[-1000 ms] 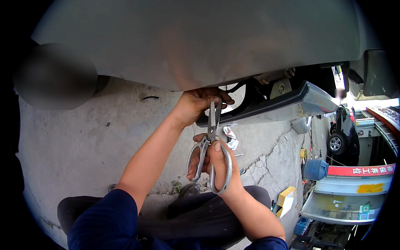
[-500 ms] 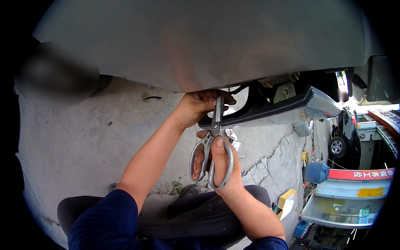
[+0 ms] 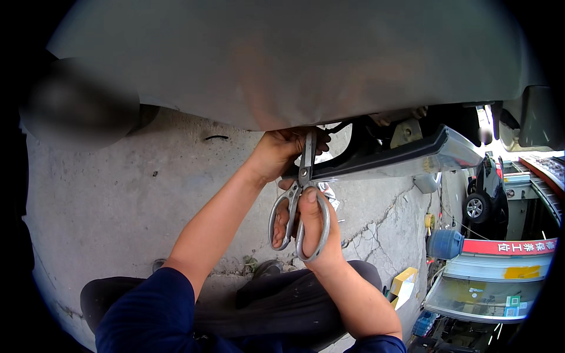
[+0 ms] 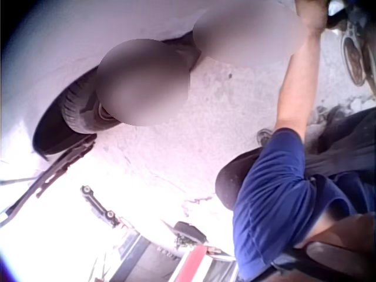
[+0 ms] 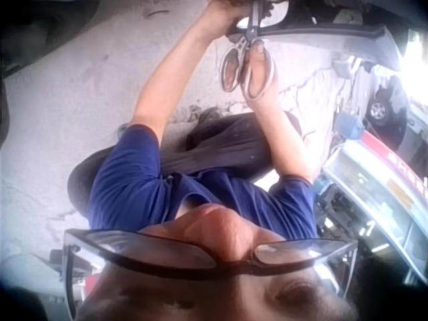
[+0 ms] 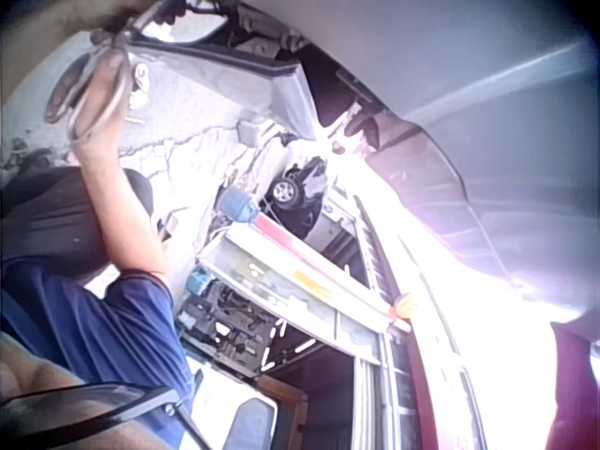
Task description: The person works on the rear bumper of a silver car, adjusting and securing a panel with both hands. They then use shears to cut a zip tie and trim wires near the bumper area. The task involves careful manipulation of the bumper panel and wiring components.
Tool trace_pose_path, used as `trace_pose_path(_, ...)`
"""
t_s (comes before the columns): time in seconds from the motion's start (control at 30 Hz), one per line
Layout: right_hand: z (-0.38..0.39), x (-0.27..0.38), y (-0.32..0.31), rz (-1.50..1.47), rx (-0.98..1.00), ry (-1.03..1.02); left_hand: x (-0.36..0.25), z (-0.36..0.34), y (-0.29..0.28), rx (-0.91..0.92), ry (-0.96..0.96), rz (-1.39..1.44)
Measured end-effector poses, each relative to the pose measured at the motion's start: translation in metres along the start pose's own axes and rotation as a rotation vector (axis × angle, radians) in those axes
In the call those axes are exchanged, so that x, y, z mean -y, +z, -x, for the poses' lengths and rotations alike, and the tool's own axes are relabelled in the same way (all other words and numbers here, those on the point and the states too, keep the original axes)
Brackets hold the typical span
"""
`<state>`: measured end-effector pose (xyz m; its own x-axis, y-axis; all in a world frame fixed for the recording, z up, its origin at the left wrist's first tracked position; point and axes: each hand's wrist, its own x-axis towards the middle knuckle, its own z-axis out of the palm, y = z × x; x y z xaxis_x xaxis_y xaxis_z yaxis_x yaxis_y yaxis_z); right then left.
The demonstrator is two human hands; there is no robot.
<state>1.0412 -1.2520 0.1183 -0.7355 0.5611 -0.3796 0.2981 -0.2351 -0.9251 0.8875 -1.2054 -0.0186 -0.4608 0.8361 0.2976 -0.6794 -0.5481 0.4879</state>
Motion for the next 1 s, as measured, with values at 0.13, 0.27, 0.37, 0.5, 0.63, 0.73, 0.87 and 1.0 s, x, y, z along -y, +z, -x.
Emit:
trace_pose_path(0.13, 0.000, 0.000, 0.004, -0.076, 0.003, 0.038, -0.002, 0.001, 0.001, -0.020, -0.005, 0.040)
trace_pose_path(0.27, -0.001, -0.001, 0.003, -0.108, -0.007, 0.062, -0.008, 0.001, 0.003, -0.025, 0.006, 0.021)
trace_pose_path(0.37, -0.001, -0.003, 0.004, -0.116, -0.020, 0.050, -0.007, -0.001, 0.000, -0.007, -0.006, 0.024)
trace_pose_path(0.5, -0.002, -0.002, 0.005, -0.074, -0.017, 0.031, -0.010, 0.001, 0.002, -0.012, -0.031, 0.069)
trace_pose_path(0.63, -0.003, -0.004, 0.005, -0.070, -0.015, 0.022, -0.006, 0.001, -0.001, -0.003, -0.021, 0.137)
trace_pose_path(0.73, -0.002, -0.002, 0.004, -0.078, -0.028, 0.028, -0.004, 0.001, 0.000, 0.002, -0.024, 0.120)
trace_pose_path(0.87, -0.002, -0.001, 0.005, -0.088, -0.031, 0.034, -0.001, 0.000, -0.005, 0.016, -0.005, 0.111)
trace_pose_path(1.0, -0.002, -0.006, -0.003, -0.157, 0.011, 0.002, 0.000, 0.002, -0.002, 0.028, -0.012, 0.145)
